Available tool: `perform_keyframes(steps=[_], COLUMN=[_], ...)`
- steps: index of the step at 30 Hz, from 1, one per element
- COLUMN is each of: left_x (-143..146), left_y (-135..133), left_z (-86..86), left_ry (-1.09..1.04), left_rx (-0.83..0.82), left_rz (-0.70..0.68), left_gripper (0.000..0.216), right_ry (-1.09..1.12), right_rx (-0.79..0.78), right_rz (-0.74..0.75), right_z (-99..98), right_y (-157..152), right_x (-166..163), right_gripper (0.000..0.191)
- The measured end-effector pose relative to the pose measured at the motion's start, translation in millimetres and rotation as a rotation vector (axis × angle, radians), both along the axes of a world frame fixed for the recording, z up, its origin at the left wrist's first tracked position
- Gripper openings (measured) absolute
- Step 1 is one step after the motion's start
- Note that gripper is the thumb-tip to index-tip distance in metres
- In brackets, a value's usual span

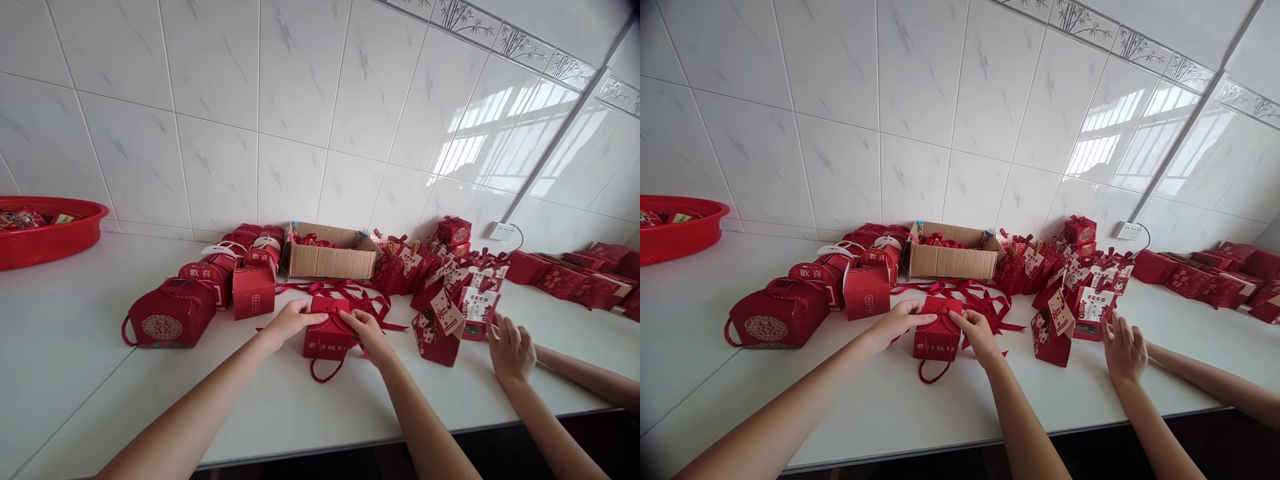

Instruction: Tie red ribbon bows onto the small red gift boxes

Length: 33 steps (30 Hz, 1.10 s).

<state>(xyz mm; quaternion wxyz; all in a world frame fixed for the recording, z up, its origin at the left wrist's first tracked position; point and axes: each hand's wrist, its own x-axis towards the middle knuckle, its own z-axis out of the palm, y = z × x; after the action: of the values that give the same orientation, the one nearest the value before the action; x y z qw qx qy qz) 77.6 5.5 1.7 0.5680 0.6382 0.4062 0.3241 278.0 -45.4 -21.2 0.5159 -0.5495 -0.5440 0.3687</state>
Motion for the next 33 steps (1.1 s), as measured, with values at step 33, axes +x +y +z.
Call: perform_keyframes(steps=[33], left_x=[-15.9], left_y=[12.7], left_z=[2.0], left_ry=[0.114], left_rx=[0.110], left_rz=[-0.166], left_gripper=[0.050], right_ry=[-0.143], right_rx=[0.170], right_rz=[-0.177], right_z=[60.6], right_y=[-92.1], right_x=[186.1], right_gripper=[0.029])
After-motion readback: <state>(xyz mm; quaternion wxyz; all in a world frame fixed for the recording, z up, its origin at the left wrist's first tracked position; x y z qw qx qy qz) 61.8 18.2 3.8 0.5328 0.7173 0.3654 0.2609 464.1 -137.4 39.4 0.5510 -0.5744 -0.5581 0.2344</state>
